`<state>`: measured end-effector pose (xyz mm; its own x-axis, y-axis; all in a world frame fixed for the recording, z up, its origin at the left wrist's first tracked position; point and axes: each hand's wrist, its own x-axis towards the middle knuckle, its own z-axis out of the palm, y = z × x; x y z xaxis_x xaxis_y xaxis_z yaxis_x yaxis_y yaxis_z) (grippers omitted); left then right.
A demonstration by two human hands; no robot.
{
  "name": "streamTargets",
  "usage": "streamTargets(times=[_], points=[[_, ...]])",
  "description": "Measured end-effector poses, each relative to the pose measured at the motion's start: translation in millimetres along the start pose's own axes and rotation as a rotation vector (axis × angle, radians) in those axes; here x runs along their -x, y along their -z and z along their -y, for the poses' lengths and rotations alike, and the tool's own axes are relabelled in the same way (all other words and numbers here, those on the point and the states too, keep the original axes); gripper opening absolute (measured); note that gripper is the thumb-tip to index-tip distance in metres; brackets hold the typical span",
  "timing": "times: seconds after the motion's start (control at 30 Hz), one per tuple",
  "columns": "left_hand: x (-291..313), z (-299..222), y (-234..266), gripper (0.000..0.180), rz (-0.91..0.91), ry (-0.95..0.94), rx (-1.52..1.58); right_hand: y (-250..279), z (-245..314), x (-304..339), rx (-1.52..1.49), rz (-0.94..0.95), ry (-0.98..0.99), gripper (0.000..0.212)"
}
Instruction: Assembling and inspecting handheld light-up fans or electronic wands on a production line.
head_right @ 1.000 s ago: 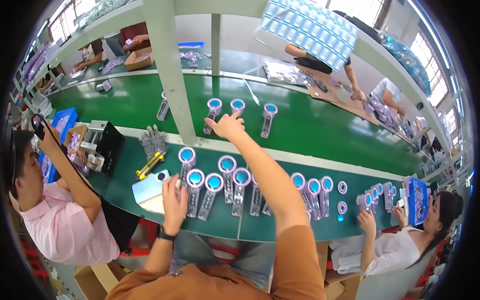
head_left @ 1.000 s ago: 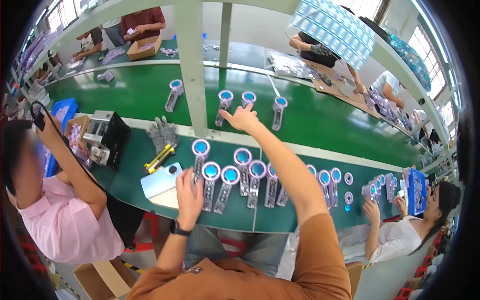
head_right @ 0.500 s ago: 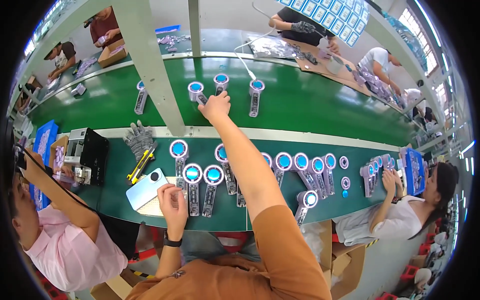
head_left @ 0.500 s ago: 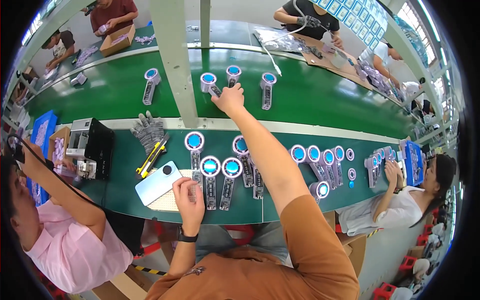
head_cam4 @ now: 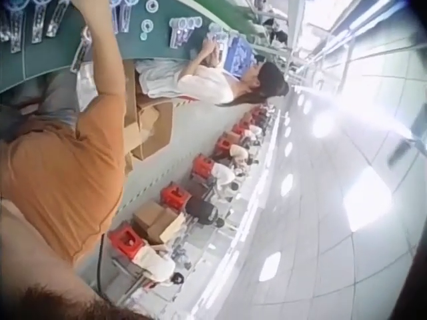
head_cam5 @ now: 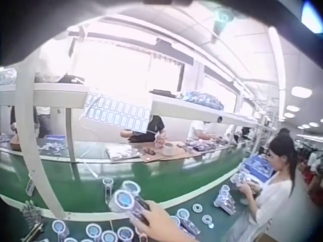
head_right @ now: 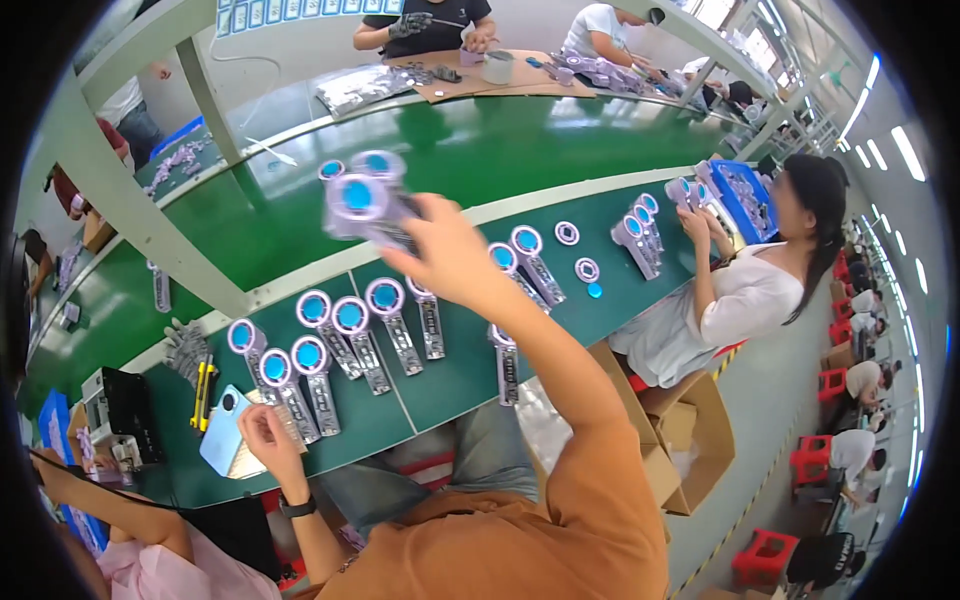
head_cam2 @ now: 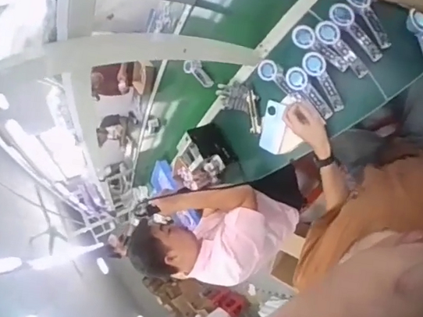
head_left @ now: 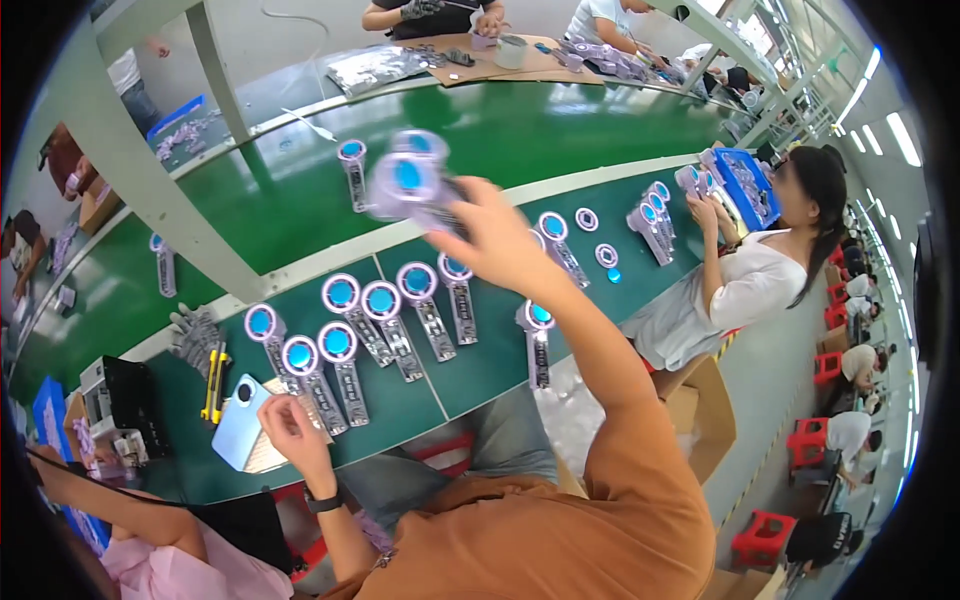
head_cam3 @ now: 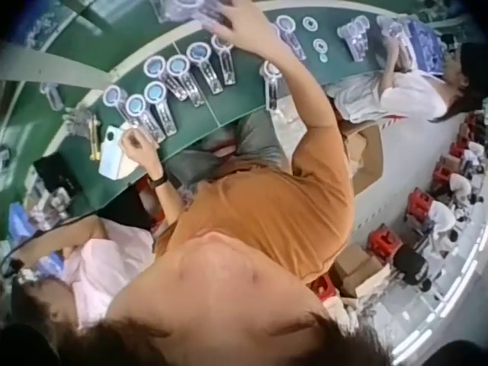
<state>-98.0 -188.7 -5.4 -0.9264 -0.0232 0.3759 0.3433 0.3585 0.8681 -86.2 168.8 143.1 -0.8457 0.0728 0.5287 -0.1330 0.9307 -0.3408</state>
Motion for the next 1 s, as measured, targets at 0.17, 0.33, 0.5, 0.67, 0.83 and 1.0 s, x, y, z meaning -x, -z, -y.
streamTargets(times=[0.17,0.33,0.5,0.67,0.83,1.0], points=[[-2,-1,-7,0.004,-0.003,0.004,0.017,90,-58,148,0.178,-0.144,-0.472,0.037],[1,-16,-8,0.01,-0.16,-0.073,-0.165,92,-112,238,0.29,-0.073,-0.583,0.04],[60,-111,-42,0.026,0.25,-0.43,-0.038,73,-114,231,0.364,-0.052,-0.539,0.039],[102,-167,-163,0.051,0.925,-0.915,-0.093,54,-125,221,0.309,-0.168,-0.472,0.038],[114,-154,-196,0.05,0.884,-1.004,-0.259,46,-120,219,0.259,-0.232,-0.414,0.035],[114,-138,-194,0.048,0.812,-0.928,-0.193,51,-130,217,0.278,-0.195,-0.495,0.037]])
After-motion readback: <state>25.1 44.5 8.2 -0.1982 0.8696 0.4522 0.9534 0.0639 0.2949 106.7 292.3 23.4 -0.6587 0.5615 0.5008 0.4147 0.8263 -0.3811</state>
